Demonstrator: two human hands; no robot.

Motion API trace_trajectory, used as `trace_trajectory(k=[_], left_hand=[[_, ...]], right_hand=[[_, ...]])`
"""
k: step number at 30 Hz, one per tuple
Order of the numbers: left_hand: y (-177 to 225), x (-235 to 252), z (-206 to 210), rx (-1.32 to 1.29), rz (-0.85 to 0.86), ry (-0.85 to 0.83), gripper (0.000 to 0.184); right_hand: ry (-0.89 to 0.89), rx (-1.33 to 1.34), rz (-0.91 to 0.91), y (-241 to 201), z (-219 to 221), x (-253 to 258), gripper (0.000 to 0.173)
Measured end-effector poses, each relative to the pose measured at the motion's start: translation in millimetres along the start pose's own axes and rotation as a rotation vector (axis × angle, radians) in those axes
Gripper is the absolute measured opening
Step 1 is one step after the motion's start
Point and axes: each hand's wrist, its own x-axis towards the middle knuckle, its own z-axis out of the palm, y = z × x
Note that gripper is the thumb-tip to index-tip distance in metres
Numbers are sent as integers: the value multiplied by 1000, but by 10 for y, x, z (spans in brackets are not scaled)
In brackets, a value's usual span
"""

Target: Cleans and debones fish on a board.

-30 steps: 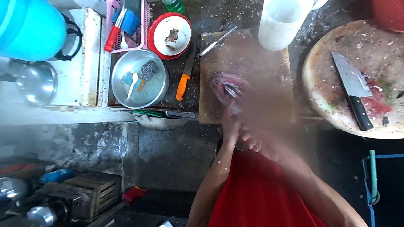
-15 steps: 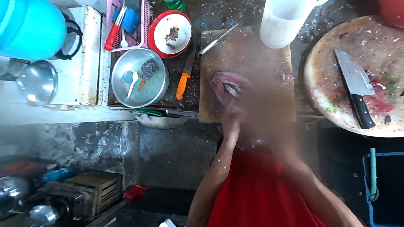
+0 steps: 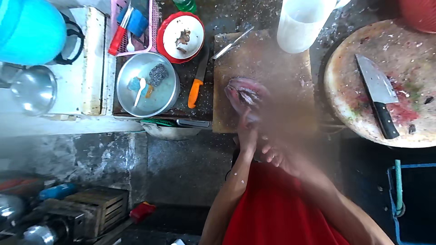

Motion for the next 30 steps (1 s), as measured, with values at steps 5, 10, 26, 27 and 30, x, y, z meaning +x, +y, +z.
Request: trace_trajectory(k=[5,10,26,27,30], left_hand=[[10,11,-9,29,-7,3,65],[6,23,-4,42,1,-5,66],[-32,11,-31,84,44,-3,68],[-29,16,-20,87,46,6,68],[-16,12,7,61,34,23,68]], right_hand=[[222,-512,-389,-80,-86,-85,39],[384,-256,-280,-104,-203,42,34],[2,-1,116,-48,-69,65,47],[10,-57,98,-47,-52,40,45],[16,-143,41,-26,1,-69,43]])
